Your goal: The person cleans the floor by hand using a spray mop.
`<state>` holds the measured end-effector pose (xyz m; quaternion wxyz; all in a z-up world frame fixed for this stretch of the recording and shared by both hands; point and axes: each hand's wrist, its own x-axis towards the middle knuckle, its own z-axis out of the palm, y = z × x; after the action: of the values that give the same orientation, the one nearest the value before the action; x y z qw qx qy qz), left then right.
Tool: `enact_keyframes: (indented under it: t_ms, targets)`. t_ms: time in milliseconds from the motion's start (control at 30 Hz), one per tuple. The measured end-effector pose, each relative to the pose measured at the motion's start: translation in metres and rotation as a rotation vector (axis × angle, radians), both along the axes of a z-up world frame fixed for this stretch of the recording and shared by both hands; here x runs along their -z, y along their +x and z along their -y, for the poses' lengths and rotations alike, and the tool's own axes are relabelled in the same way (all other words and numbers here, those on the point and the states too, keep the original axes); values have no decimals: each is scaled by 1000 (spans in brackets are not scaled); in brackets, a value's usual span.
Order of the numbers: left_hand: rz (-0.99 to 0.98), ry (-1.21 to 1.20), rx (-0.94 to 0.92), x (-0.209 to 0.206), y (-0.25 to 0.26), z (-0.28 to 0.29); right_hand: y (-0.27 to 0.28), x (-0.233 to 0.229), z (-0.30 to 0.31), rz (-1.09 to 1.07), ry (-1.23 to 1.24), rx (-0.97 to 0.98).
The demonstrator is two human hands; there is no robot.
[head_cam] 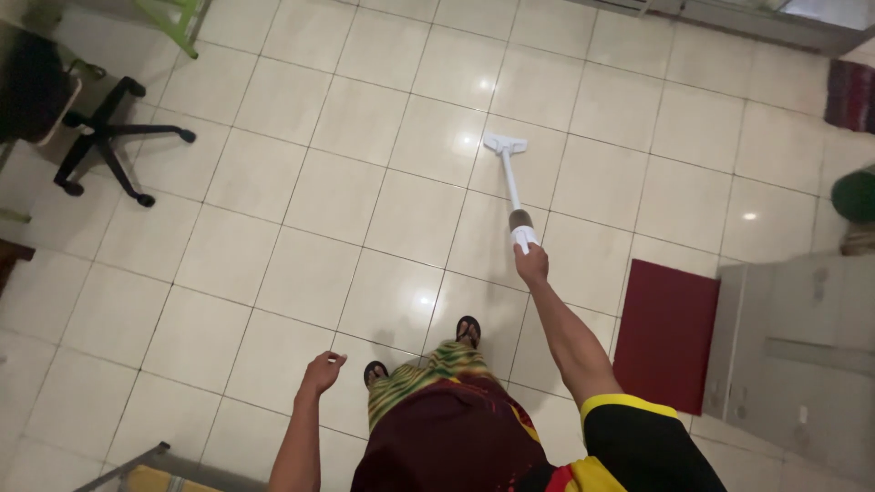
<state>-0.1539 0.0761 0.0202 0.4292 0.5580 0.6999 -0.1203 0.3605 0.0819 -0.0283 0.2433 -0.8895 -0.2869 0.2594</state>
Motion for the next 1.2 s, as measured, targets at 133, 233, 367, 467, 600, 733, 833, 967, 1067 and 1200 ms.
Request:
enact_keyframes:
  t_ms: [133, 233, 367, 467, 600, 733, 833, 967, 1067, 1200]
  targets:
    - [55, 31, 54, 6, -21, -13, -28, -7, 24, -49, -18, 11]
    - [81, 52, 122, 9, -33, -23, -56, -5, 41, 29, 17, -49]
    - [112, 17, 134, 13, -48, -22, -99, -5, 67, -37, 2, -73]
    - [133, 10, 182, 20, -66, -18, -140, -15, 85, -133, -80, -37]
    - [129, -3, 247, 31, -92, -13, -191, -27, 108, -192, -74, 11]
    - [157, -48, 261, 44, -118, -8, -236, -36, 138, -276, -116, 68]
    - [162, -17, 303, 49, -136, -6, -263, -37, 159, -273, -118, 44]
    - [157, -39, 334, 50, -161, -5, -298, -36, 186, -289, -95, 68]
    - [133, -57, 373, 50, -178, -4, -321, -35, 206, -248, -122, 51]
    - [117, -59, 435, 50, -195, -2, -346, -30, 231, -250, -138, 64]
